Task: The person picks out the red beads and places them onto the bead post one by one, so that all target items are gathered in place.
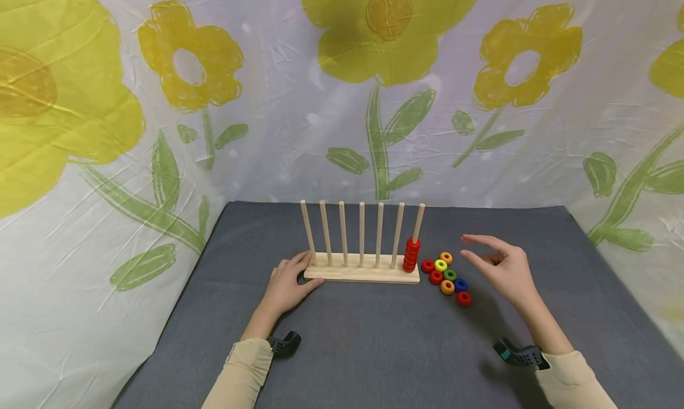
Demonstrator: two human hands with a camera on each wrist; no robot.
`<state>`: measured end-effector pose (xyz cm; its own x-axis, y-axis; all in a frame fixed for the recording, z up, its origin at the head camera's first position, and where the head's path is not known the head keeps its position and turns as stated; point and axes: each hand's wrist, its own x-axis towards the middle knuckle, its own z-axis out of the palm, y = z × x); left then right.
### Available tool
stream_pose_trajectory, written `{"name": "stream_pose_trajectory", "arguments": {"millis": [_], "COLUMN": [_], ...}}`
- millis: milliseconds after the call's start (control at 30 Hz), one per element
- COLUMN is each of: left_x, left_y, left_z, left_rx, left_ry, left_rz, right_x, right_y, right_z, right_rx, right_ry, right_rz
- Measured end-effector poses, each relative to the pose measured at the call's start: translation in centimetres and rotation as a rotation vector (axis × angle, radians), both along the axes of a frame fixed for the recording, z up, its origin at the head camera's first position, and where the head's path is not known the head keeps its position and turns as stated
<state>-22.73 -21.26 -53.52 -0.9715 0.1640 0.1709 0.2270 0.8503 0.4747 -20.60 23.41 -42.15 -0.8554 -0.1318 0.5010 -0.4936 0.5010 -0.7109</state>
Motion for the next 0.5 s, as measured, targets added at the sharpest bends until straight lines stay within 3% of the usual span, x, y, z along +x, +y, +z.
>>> {"name": "stream_pose_trajectory", "arguments": {"millis": [200,500], "left_x": [-0.1,0.0], "left_y": [0.1,0.1], "left_z": [0.0,0.0], "left_rx": [-0.001,0.007], "left_ry": [0.018,0.022], "left_rz": [-0.002,-0.006], "right_x": [-0.6,0.9], "right_y": [2.3,3.2], "right_z": [-3.1,-4.4], "right_rx": [0.018,0.023], "right_ry": [-0.039,-0.105], "right_rz": [-0.028,-0.071]}}
